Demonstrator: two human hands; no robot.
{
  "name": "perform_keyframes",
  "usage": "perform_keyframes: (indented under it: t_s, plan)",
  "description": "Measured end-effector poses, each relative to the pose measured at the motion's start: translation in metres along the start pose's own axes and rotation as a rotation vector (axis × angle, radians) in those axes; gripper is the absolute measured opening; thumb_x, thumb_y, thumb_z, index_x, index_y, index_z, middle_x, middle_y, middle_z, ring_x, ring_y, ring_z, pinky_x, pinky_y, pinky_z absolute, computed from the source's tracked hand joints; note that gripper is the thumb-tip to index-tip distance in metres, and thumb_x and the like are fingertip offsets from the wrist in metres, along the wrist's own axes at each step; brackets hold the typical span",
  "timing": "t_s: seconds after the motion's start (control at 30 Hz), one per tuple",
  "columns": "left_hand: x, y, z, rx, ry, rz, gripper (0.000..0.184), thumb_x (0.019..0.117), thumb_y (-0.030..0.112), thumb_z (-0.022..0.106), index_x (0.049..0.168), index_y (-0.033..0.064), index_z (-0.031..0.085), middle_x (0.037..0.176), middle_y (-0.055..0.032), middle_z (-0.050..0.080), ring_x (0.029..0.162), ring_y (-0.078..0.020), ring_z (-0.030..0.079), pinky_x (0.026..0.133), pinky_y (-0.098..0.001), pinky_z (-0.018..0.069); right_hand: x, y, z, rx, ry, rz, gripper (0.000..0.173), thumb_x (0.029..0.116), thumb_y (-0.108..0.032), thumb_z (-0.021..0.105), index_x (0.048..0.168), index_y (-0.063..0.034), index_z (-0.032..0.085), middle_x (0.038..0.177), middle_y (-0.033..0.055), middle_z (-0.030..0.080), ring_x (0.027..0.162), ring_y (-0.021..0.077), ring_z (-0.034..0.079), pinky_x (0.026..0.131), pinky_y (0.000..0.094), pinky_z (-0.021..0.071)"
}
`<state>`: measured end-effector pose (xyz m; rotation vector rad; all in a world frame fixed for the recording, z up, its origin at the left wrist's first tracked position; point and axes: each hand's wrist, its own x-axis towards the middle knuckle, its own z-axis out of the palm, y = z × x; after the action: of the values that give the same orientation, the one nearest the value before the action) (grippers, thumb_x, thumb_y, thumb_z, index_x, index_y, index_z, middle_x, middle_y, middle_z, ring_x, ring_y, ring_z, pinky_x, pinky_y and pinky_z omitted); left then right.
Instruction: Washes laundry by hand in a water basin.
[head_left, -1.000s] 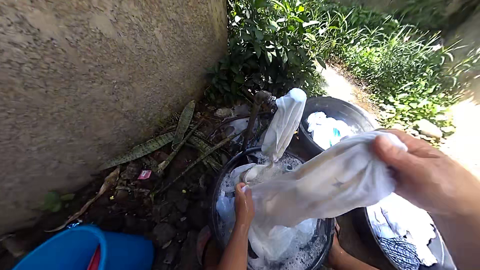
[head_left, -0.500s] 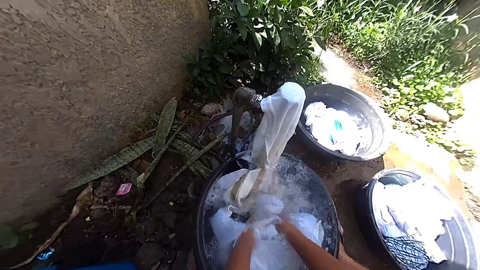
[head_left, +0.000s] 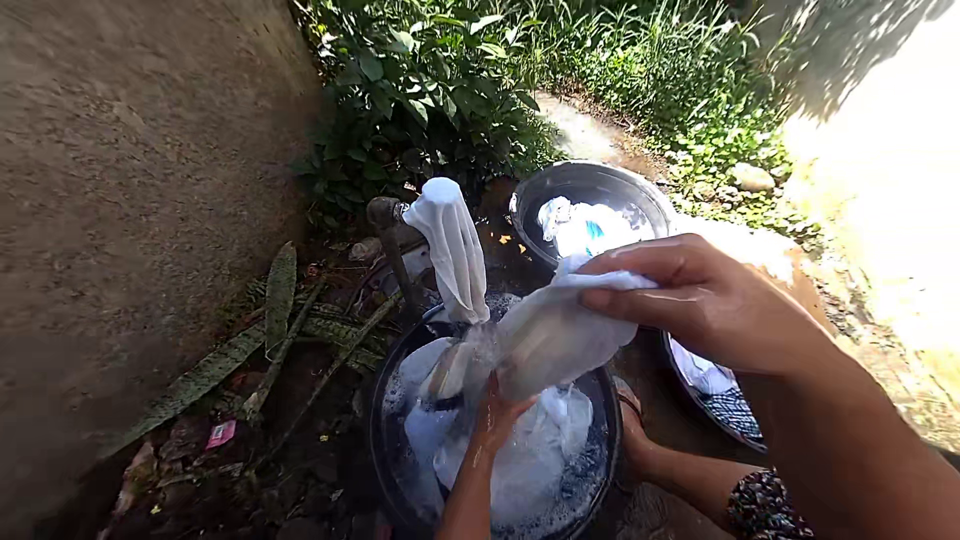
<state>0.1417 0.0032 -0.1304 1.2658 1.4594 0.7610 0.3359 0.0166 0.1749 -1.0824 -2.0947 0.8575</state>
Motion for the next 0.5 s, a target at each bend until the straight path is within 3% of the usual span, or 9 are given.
perform_keyframes:
  t_s: [0.03,0.1,0.17,0.2,0.3,0.37,0.4,0.43,0.5]
  plan:
    - [-0.001,0.011,-0.006,-0.115,0.032,-0.052,0.075,0.0832,0.013,0.084,0.145,-0.0065,0.047,0.143,-0.0241,0.055,0.134,-0.0273,0.054,0.114,-0.0411,0.0429,-0.014,-0.003,-0.008,-0.024,0.074,-0.023,0.02,0.0991,-0.014,0.06,0.11,-0.0128,0.077,0.099,-0.0072,0.075,0.09,-0.0016,0.068,0.079,0.0157,0.0578]
    - [-0.004,0.035,-0.024,-0.366,0.084,-0.136,0.051,0.0849,-0.009,0.072,0.133,-0.0078,0.055,0.127,-0.0195,0.064,0.114,-0.0194,0.064,0.098,-0.0341,0.0544,-0.034,0.01,-0.019,-0.127,0.092,0.034,0.023,0.099,-0.015,0.061,0.116,-0.0168,0.076,0.11,-0.0055,0.073,0.097,0.003,0.068,0.083,0.0217,0.0589]
    - [-0.011,0.055,-0.041,-0.574,0.105,-0.107,0.061,0.078,-0.02,0.061,0.137,-0.0068,0.048,0.122,-0.0176,0.063,0.105,-0.0178,0.065,0.088,-0.0346,0.0568,-0.041,0.053,-0.02,-0.281,0.014,0.154,0.023,0.0962,-0.015,0.064,0.113,-0.0207,0.077,0.107,-0.0029,0.071,0.097,0.0094,0.067,0.084,0.0331,0.0569]
    - [-0.017,0.067,-0.047,-0.623,0.105,-0.053,0.071,0.071,-0.021,0.059,0.139,-0.0066,0.045,0.121,-0.0178,0.062,0.103,-0.0178,0.065,0.086,-0.035,0.0579,-0.043,0.078,-0.009,-0.318,-0.062,0.259,0.021,0.0979,-0.012,0.064,0.114,-0.0172,0.077,0.11,0.0045,0.073,0.102,0.0191,0.068,0.091,0.0443,0.0551]
    - [-0.035,0.099,-0.048,-0.644,0.03,0.136,0.086,0.0611,-0.014,0.061,0.143,-0.0083,0.037,0.12,-0.0145,0.062,0.104,-0.0139,0.066,0.088,-0.0314,0.0574,-0.05,0.147,0.066,-0.354,-0.33,0.566,0.049,0.0942,-0.011,0.067,0.142,-0.0179,0.062,0.139,0.023,0.061,0.126,0.0429,0.059,0.107,0.0634,0.0428]
    - [-0.045,0.115,-0.042,-0.716,-0.037,0.25,0.088,0.0598,-0.011,0.064,0.142,-0.0086,0.034,0.117,-0.0096,0.063,0.103,-0.0108,0.066,0.09,-0.0294,0.0577,-0.054,0.167,0.12,-0.269,-0.373,0.65,0.094,0.0838,-0.025,0.085,0.162,-0.0192,0.033,0.163,0.0284,0.026,0.132,0.0488,0.052,0.104,0.0639,0.0457]
    - [-0.05,0.12,-0.04,-0.825,-0.065,0.294,0.088,0.0592,-0.01,0.067,0.14,-0.0059,0.034,0.115,-0.0074,0.064,0.101,-0.0111,0.067,0.088,-0.0304,0.0588,-0.055,0.171,0.142,-0.166,-0.31,0.628,0.113,0.0762,-0.032,0.091,0.165,-0.0158,0.022,0.165,0.0277,0.022,0.133,0.0468,0.051,0.104,0.06,0.0474]
    - [-0.055,0.121,-0.041,-0.978,-0.086,0.333,0.086,0.0591,-0.005,0.074,0.136,-0.0004,0.037,0.112,-0.0057,0.066,0.1,-0.0128,0.069,0.086,-0.033,0.0606,-0.058,0.172,0.161,-0.001,-0.187,0.57,0.12,0.0703,-0.034,0.094,0.163,-0.009,0.023,0.162,0.027,0.029,0.135,0.0422,0.049,0.108,0.0545,0.0461]
    - [-0.06,0.112,-0.047,-1.265,-0.081,0.42,0.077,0.062,0.024,0.094,0.127,0.0097,0.055,0.109,-0.006,0.074,0.1,-0.0174,0.073,0.086,-0.0391,0.0626,-0.056,0.16,0.192,0.388,0.134,0.472,0.093,0.072,-0.022,0.091,0.148,0.004,0.045,0.143,0.0227,0.055,0.131,0.027,0.056,0.111,0.0412,0.0467]
